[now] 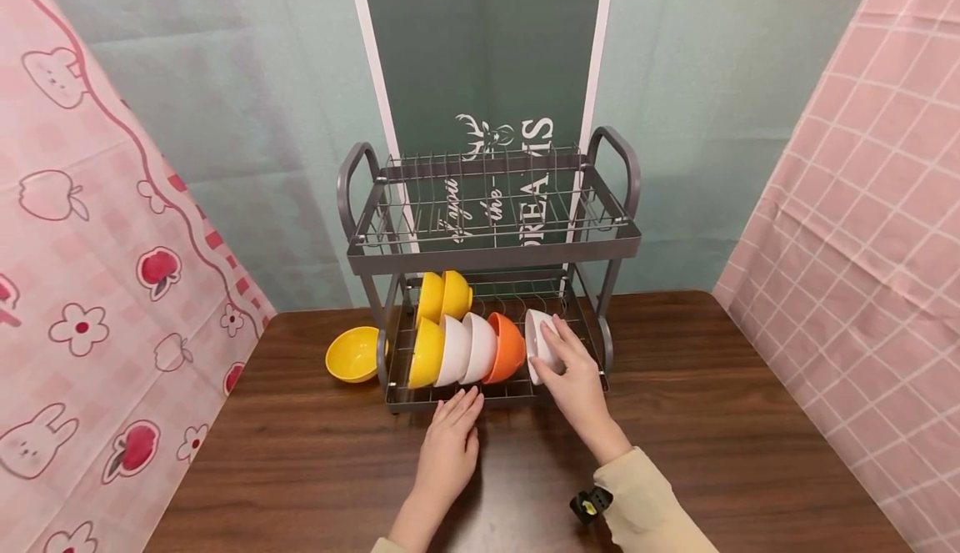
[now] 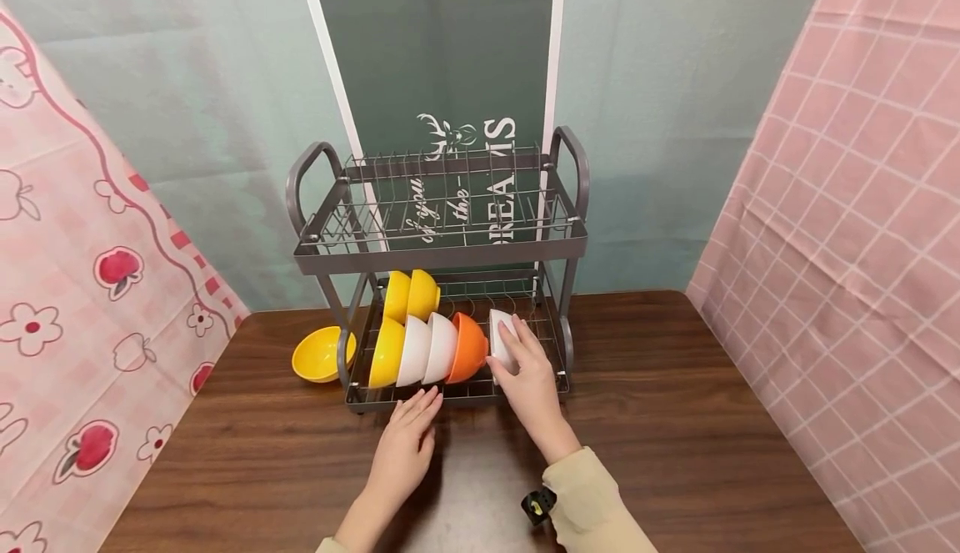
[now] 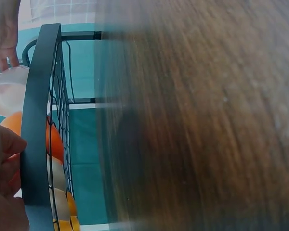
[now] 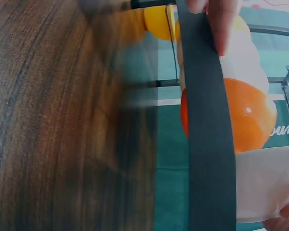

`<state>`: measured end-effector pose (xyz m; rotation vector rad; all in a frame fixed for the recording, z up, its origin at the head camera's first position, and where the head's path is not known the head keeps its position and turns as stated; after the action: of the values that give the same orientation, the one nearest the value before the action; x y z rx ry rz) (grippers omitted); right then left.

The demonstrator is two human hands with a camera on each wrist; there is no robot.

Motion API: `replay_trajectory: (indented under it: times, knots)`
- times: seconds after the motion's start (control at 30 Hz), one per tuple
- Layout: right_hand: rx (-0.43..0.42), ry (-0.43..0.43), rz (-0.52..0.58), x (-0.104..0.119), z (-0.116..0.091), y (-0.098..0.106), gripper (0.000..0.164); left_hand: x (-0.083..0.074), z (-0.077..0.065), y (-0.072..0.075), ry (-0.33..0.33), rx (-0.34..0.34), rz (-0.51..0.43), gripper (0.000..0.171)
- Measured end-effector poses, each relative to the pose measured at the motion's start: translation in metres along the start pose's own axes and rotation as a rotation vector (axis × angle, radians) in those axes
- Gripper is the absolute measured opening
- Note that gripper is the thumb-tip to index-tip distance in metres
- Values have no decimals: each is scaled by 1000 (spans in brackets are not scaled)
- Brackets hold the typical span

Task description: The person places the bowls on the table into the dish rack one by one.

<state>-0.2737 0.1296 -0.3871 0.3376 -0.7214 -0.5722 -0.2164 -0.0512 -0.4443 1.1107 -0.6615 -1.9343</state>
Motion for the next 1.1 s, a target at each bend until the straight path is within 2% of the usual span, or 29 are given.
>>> replay_trajectory:
  times: [0.6, 0.9, 1.1]
  knots:
    - [70, -59, -8, -5, -2, -24, 54, 1, 3, -1, 22, 45, -35, 44]
    - [48, -69, 5, -5, -3, -26, 52, 2, 3, 0, 26, 47, -35, 44]
    - [27, -112, 60, -11, -5, -28, 51, 3, 2, -2, 31, 52, -34, 44]
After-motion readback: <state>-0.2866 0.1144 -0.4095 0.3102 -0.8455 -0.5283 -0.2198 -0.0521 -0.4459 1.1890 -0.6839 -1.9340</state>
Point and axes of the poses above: each hand's wrist, its own z-axis towards the middle knuckle, its own y-axis out of the back of the hand, x = y × z, the point moved 10 cm from there along z, towards the middle knuckle, and after that the axes turned 10 degrees about y, right-handed, at the moved point
